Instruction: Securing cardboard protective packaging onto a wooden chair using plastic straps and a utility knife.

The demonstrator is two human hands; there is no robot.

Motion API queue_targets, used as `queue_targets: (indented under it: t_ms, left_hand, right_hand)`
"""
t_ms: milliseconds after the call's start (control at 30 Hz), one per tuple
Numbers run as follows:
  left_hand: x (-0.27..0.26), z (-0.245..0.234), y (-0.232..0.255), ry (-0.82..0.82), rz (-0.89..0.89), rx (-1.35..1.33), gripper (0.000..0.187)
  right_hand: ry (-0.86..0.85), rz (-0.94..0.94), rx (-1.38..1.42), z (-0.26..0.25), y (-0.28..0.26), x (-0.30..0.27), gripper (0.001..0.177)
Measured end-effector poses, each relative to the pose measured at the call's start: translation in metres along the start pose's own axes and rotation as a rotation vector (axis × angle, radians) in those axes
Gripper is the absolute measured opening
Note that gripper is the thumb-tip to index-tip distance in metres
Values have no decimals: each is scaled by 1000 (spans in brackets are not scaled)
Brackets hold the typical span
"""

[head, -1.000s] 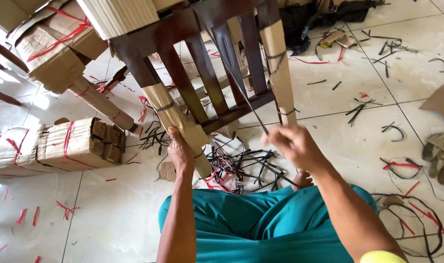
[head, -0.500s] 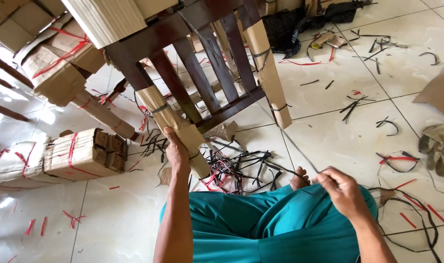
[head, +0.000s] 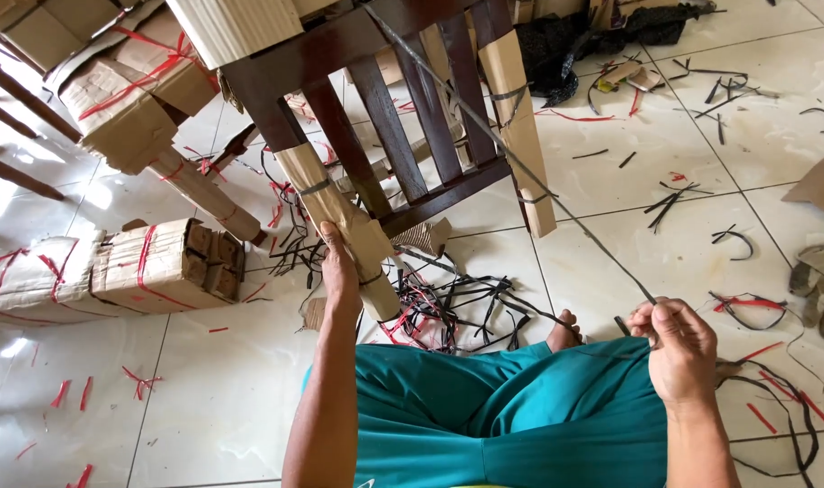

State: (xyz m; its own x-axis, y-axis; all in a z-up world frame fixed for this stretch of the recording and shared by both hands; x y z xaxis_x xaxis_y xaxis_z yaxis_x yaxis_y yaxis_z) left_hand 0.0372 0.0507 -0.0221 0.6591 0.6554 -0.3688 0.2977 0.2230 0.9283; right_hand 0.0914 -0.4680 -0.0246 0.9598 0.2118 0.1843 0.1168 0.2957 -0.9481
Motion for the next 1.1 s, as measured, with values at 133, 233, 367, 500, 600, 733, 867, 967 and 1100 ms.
queue_targets:
  t_ms: [133,233,367,500,600,733,867,967,1100]
  left_hand:
    - [-1,0,0,6,2,-3,104]
    - [-6,2,5,1,-5,-16,107]
    - [-11,4,9,-15,4,-37,109]
    - [-12,4,8,2,-28,-45,109]
    - [-13,4,10,-6,-20,-43,111]
    - [-14,4,9,-4,-33,-29,112]
    - [-12,4,8,-16,-15,-26,112]
    - [-12,5,8,-27,-12,-29,113]
    - [-7,2,3,-19,-12,-33,112]
  right_hand:
    - [-14,-26,82,-2,-6,1,11]
    - [-7,-34,119,-2,-10,3,10]
    - [3,-47,124,-6,-13,4,13]
    - [10,-45,133,-9,-10,2,13]
    - [3,-36,155,-9,-9,1,15]
    - [12,-42,178,-9,-11,0,16]
    - [-14,-52,209,-10,-13,1,17]
    - [-94,-81,291,-6,-20,2,13]
    - [-194,-103,413,-4,-28,3,16]
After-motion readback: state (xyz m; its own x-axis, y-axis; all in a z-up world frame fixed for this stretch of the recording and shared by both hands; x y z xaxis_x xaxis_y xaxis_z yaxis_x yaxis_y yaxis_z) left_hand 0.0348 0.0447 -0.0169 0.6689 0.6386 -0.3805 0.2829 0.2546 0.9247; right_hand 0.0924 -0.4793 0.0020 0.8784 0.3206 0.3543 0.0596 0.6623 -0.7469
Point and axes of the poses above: each hand's wrist, its own x-axis towards the middle knuckle, its own z-axis out of the palm, y = z × x, the point moved 7 cm from there along x, towards the middle knuckle, and after that the axes turned 8 degrees about -y, right-handed, at the moved point
